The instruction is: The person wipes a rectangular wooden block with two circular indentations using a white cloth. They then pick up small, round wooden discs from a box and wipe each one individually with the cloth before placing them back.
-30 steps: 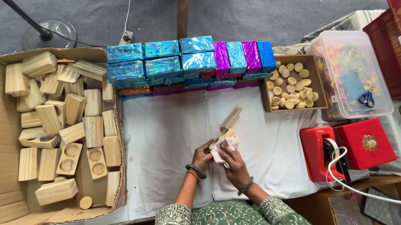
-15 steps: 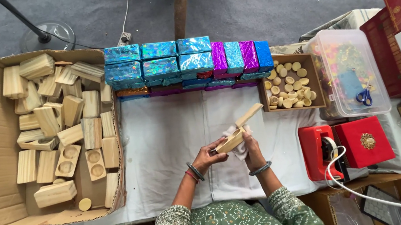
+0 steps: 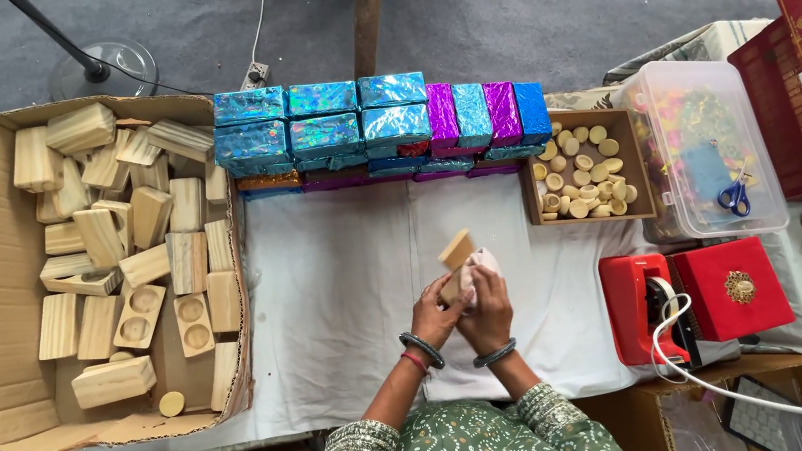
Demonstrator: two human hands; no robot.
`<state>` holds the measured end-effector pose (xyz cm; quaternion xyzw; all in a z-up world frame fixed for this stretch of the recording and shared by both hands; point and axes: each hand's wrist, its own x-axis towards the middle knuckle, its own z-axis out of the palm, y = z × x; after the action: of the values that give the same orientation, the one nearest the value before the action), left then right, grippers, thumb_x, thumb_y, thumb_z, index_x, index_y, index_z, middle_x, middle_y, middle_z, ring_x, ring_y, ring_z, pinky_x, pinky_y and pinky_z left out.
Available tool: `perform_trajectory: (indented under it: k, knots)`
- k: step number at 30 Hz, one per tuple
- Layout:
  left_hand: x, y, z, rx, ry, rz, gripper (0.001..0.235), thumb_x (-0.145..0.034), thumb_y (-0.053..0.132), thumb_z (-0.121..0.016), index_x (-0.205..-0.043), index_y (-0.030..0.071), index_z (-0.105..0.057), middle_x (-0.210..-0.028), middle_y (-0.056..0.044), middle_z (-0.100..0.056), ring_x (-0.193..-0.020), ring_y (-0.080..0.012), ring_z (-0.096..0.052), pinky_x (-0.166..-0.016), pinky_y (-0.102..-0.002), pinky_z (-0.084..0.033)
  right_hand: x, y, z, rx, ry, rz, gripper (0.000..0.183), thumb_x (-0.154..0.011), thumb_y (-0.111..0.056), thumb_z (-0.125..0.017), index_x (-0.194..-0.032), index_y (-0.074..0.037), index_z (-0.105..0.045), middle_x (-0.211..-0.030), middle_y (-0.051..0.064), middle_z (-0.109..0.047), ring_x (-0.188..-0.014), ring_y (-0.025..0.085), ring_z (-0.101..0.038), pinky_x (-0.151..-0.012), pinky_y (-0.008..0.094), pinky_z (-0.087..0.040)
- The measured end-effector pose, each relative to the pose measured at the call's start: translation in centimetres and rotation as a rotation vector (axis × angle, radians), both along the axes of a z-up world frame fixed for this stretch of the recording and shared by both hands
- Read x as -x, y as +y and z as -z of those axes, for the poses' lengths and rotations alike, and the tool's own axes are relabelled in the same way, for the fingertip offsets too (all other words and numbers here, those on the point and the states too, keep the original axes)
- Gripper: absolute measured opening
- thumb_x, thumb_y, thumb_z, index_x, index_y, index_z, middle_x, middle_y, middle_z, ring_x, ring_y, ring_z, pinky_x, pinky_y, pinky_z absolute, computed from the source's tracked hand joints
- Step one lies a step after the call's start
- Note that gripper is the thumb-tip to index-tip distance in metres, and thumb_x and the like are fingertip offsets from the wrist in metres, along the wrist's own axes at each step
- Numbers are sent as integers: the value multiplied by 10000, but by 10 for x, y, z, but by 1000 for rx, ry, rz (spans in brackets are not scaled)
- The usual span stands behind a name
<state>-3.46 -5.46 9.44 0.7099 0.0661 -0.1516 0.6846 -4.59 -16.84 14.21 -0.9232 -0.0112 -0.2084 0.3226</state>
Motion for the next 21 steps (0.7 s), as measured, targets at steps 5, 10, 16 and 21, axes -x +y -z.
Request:
perform_trajectory:
  k: [5, 10, 16, 21]
  knots:
    - [2, 9, 8, 83, -71, -102, 511, -920, 386, -786, -1238, -2, -689, -1013, -81, -765, -911, -204, -722, -776, -329, -616, 4, 4, -24, 58, 11, -82, 661, -709, -129, -844, -1331, -76, -628, -1325, 113, -600, -1192, 356, -614, -954, 424, -556]
    - [2, 16, 36, 534, 220, -135, 446, -923, 391, -737, -1239, 90, -646, -1084, -41, -736, -968, -144, -742, -792, -310, -651, -3, -23, -9, -40, 159, -175, 759, -656, -208, -913, -1333, -50, -608, -1355, 145, -549, -1224, 354, -593, -995, 426, -538]
    - [0, 28, -6, 775, 369, -256, 477, -907, 446, -678, -1256, 127, -622, -1125, -45, -737, -993, -199, -742, -812, -341, -639, 6, -41, 11, -170, 196, -34, 615, -746, -103, -840, -1326, -67, -640, -1361, 141, -588, -1270, 320, -616, -1064, 403, -537]
    - [4, 14, 27, 777, 264, -217, 489, -951, 416, -707, -1320, 106, -621, -1200, -32, -704, -1062, -166, -681, -858, -344, -581, 20, -12, 4, -32, 58, -184, 611, -756, 25, -731, -1353, -45, -617, -1416, 154, -578, -1314, 362, -559, -1075, 428, -511]
